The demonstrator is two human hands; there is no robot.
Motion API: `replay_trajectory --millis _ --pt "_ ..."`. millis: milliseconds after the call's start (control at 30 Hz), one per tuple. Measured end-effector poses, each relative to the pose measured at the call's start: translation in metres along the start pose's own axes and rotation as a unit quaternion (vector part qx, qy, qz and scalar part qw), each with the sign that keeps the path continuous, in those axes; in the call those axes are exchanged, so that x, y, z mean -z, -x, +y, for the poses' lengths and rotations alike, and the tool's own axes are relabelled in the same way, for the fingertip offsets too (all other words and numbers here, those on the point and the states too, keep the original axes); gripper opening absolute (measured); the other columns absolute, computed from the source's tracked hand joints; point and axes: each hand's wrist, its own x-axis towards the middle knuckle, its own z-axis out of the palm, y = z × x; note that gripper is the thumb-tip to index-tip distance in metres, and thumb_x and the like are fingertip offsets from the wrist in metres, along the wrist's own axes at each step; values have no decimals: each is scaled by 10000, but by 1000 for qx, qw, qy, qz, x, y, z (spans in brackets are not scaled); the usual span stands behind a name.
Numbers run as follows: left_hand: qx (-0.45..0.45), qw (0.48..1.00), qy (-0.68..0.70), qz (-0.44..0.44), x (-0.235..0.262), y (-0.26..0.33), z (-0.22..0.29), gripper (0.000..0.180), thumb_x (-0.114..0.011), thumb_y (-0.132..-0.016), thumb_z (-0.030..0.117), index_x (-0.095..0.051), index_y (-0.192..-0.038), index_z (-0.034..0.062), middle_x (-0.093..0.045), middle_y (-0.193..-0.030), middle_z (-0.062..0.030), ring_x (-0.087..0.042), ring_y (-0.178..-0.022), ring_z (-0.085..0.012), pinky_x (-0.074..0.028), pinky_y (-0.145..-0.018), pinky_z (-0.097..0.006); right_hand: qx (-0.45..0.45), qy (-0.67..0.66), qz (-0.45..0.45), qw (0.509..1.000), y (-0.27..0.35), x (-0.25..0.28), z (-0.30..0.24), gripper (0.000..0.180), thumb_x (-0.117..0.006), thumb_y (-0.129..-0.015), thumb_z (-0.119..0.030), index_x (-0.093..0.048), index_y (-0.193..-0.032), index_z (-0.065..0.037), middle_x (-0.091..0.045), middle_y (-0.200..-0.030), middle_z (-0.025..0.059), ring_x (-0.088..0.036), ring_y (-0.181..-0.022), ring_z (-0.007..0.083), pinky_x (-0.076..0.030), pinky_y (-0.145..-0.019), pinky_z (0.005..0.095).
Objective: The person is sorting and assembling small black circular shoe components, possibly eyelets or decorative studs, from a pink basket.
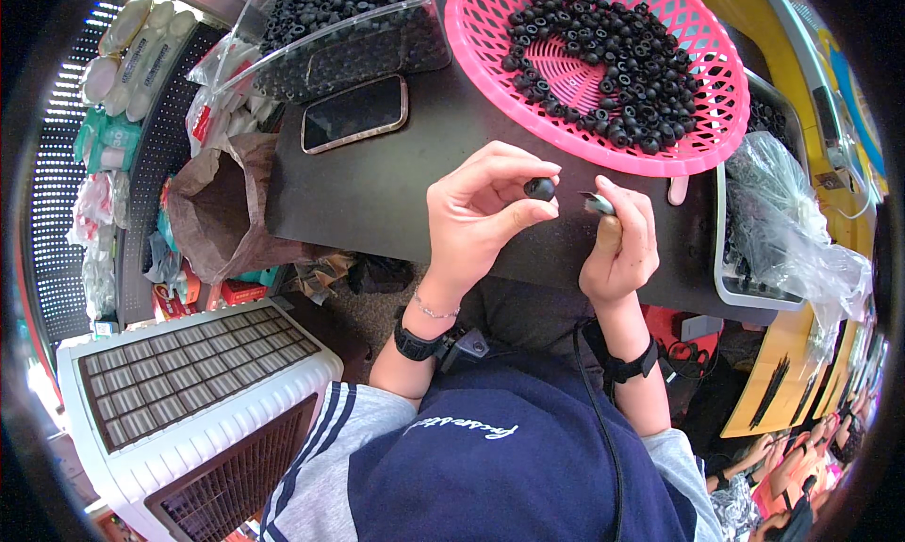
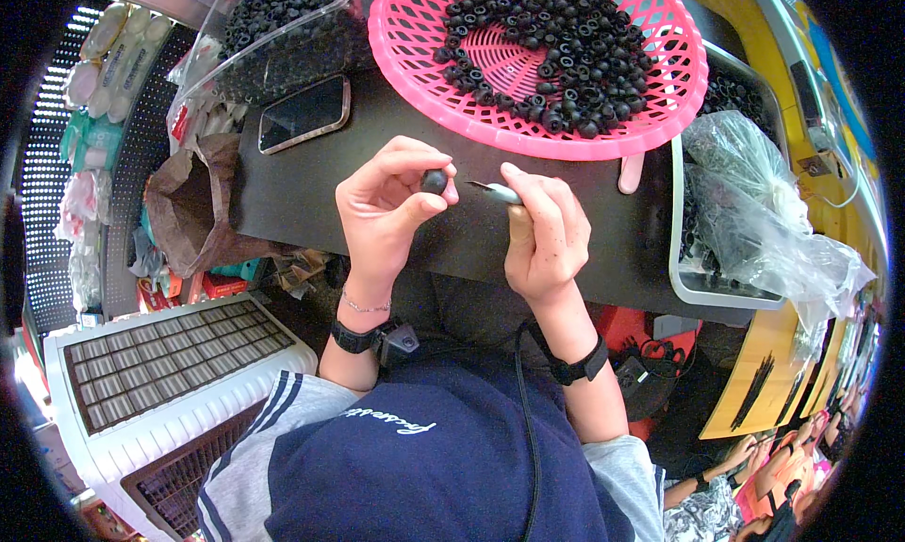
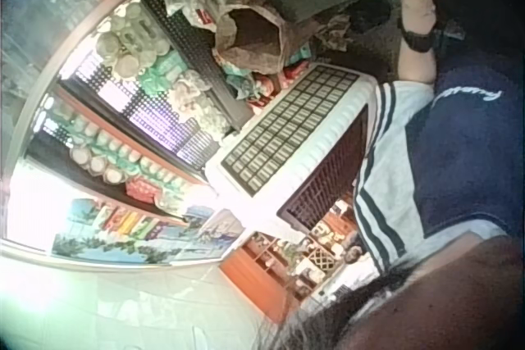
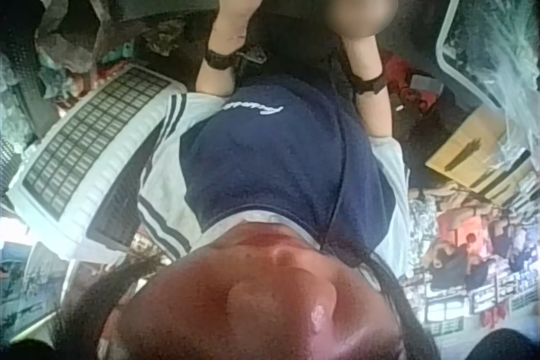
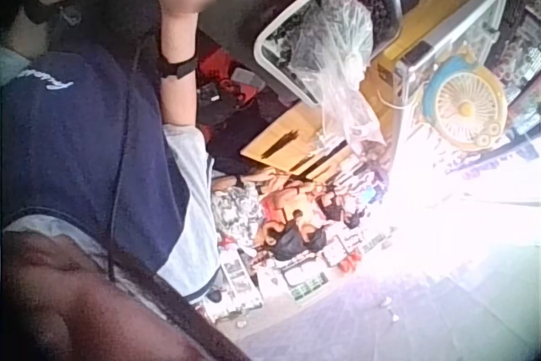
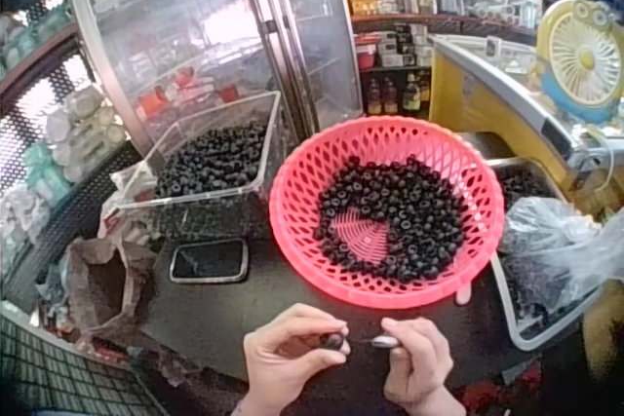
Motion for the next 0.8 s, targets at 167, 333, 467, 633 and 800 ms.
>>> replay_trajectory --millis 167,333,467,633,800 --pt "-1 1000 -3 -8 0 0 0 283 -739 -768 51 -636 -1006 -62 -596 -921 -120 -609 -763 -169 -504 -691 -264 -18 -13 -15 1000 1 2 -1 205 -548 -908 -55 -585 -1067 68 -649 -899 171 -597 -654 255 -483 -564 323" --pt "-4 999 -31 -19 1 -1 0 214 -674 -835 65 -627 -1004 -58 -572 -940 -112 -591 -779 -162 -491 -706 -269 -25 -34 -8 999 1 2 0 190 -540 -908 -41 -577 -1060 67 -648 -894 170 -597 -647 255 -484 -567 324" --pt "15 1000 -3 -14 2 0 1 133 -596 -868 5 -636 -984 -46 -571 -966 -92 -589 -805 -136 -484 -716 -243 -33 -31 -15 999 2 2 1 176 -535 -899 -17 -574 -1048 67 -647 -896 171 -595 -645 256 -483 -568 323" --pt "-55 988 -143 11 18 -20 23 132 -556 -856 -32 -637 -960 -34 -579 -959 -82 -591 -813 -125 -477 -736 -245 -42 -33 -12 998 3 4 1 172 -537 -883 7 -579 -1039 69 -651 -899 168 -593 -642 255 -481 -569 321" --pt "-181 925 -310 121 65 -88 77 158 -575 -883 26 -642 -1018 -19 -637 -961 -54 -587 -861 -100 -457 -801 -227 -42 -53 -8 998 1 3 1 181 -537 -897 -22 -584 -1047 68 -617 -796 155 -586 -630 246 -477 -565 317"
